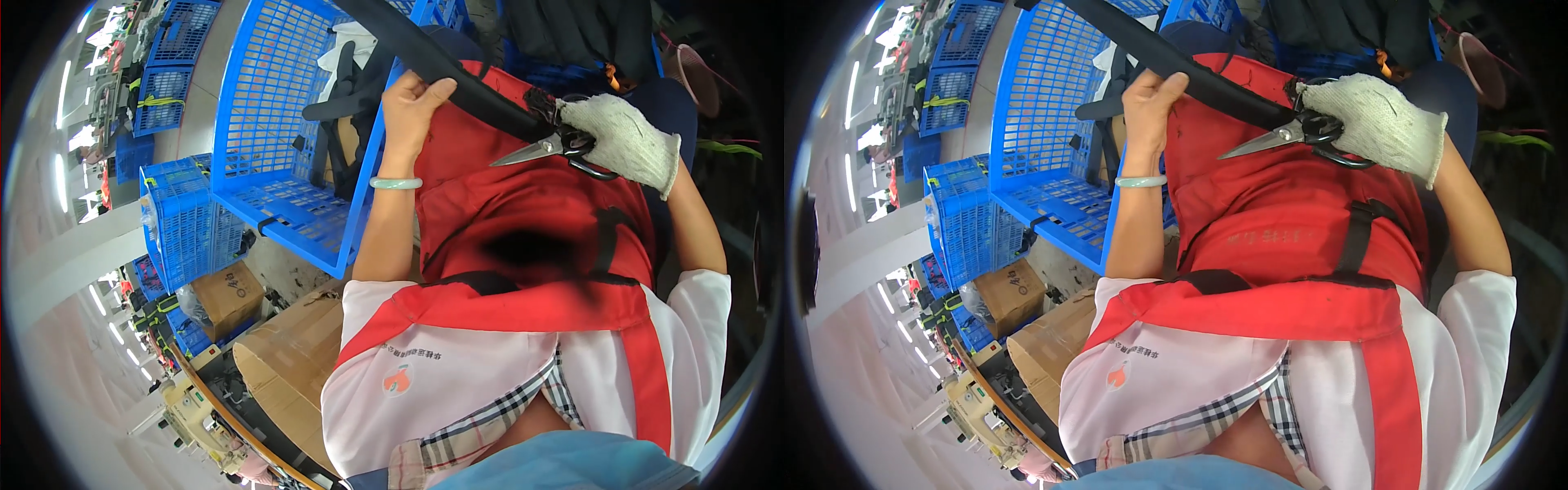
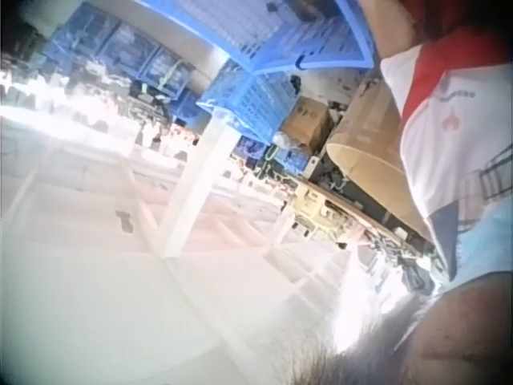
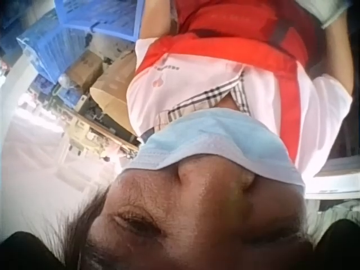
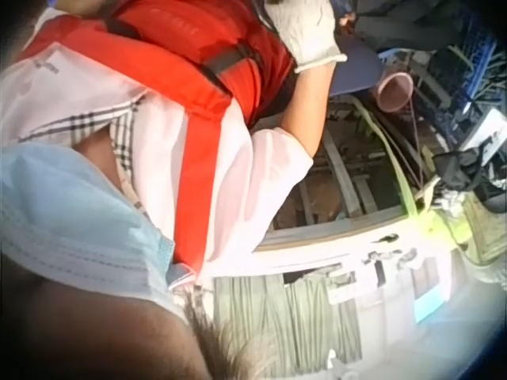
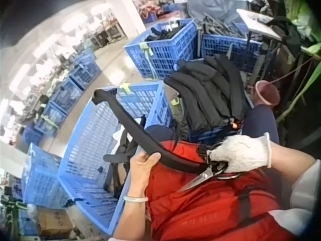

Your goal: Trimming excess material from black fabric straps using scissors.

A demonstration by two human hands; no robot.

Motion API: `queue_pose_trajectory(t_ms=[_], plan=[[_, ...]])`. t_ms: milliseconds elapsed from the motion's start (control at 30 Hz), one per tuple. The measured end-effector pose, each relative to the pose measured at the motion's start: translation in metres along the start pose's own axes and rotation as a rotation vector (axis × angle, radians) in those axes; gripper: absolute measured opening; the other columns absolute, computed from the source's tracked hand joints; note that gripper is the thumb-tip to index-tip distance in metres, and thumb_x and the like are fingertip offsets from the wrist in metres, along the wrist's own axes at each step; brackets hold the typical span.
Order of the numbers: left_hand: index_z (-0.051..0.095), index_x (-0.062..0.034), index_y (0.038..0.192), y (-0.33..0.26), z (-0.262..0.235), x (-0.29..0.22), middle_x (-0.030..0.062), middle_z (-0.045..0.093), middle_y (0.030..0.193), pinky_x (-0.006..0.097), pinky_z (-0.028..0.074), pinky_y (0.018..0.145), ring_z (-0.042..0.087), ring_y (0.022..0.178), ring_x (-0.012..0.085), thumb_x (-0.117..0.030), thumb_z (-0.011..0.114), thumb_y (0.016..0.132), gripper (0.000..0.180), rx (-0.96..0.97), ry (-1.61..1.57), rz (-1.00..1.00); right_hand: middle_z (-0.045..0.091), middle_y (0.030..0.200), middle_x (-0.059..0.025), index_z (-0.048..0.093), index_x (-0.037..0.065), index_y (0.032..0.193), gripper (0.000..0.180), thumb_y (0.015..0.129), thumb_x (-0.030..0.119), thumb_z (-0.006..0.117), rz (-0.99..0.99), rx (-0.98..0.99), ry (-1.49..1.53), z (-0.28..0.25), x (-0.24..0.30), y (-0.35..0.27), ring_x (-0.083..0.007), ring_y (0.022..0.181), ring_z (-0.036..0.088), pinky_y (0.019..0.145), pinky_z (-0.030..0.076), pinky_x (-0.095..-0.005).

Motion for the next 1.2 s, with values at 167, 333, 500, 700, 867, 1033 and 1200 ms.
queue_pose_trajectory(t_ms=[167,333,500,700,867,1033,1200], plan=[[0.058,0.0026,0.111,0.002,0.008,0.013,0.0146,0.064,0.103,0.037,0.051,0.090,0.063,0.094,0.0237,-0.001,0.069,0.080,0.033,0.114,-0.586,-0.196,0.056,0.072,-0.0103,0.055,0.003,0.092,0.016,0.078,0.008,0.061,-0.015,0.046,0.316,0.005,-0.008,0.002,-0.0277,0.069,0.058,0.061,0.045,-0.0362],[0.059,0.0012,0.108,-0.001,0.015,0.023,0.0158,0.064,0.103,0.039,0.051,0.090,0.063,0.095,0.0259,0.002,0.070,0.077,0.033,0.216,-0.509,-0.221,0.057,0.076,0.0012,0.056,0.008,0.104,0.018,0.090,0.020,0.056,0.528,-0.142,0.934,0.039,-0.083,-0.009,-0.0061,0.060,0.052,0.048,0.039,-0.0186],[0.060,0.0005,0.106,-0.007,0.007,0.022,0.0164,0.065,0.103,0.039,0.051,0.089,0.063,0.096,0.0270,0.005,0.070,0.075,0.032,0.136,-0.398,-0.154,0.062,0.104,-0.0222,0.048,-0.004,0.124,0.066,0.073,0.026,0.077,0.219,-0.258,0.517,0.055,-0.055,-0.009,-0.0371,0.100,0.060,0.084,0.048,-0.0377],[0.061,-0.0011,0.103,-0.008,0.021,0.010,0.0156,0.064,0.099,0.040,0.050,0.089,0.061,0.094,0.0271,0.004,0.070,0.075,0.030,0.124,-0.571,-0.126,0.061,0.101,-0.0245,0.048,-0.005,0.124,0.069,0.072,0.031,0.075,0.052,-0.268,0.200,0.022,-0.060,0.010,-0.0390,0.095,0.061,0.079,0.049,-0.0395],[0.061,-0.0027,0.104,-0.011,0.029,0.014,0.0141,0.065,0.097,0.040,0.051,0.088,0.062,0.094,0.0262,0.007,0.071,0.073,0.034,0.121,-0.805,-0.210,0.062,0.097,-0.0219,0.048,-0.005,0.118,0.071,0.069,0.037,0.078,0.059,-0.189,0.355,0.025,-0.066,0.020,-0.0373,0.092,0.062,0.080,0.048,-0.0376],[0.061,-0.0028,0.105,-0.013,0.023,0.013,0.0141,0.064,0.101,0.039,0.050,0.088,0.062,0.094,0.0266,0.003,0.070,0.077,0.031,0.150,-0.938,-0.203,0.056,0.078,-0.0034,0.051,0.004,0.103,0.013,0.099,0.015,0.045,0.149,-0.099,0.995,0.055,-0.075,0.028,-0.0073,0.063,0.056,0.053,0.045,-0.0225],[0.063,-0.0015,0.102,-0.018,0.019,0.009,0.0120,0.066,0.097,0.035,0.052,0.084,0.064,0.090,0.0231,0.008,0.070,0.075,0.029,0.029,-0.646,-0.135,0.060,0.101,-0.0263,0.044,-0.002,0.128,0.067,0.077,0.036,0.067,0.116,-0.092,0.358,0.037,-0.017,0.022,-0.0417,0.097,0.058,0.084,0.047,-0.0422]])
Point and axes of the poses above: each hand's wrist, its own y-axis towards the middle knuckle, its own z-axis out of the palm, x = y × z, the point moved 9 cm from there along y, towards the middle knuckle
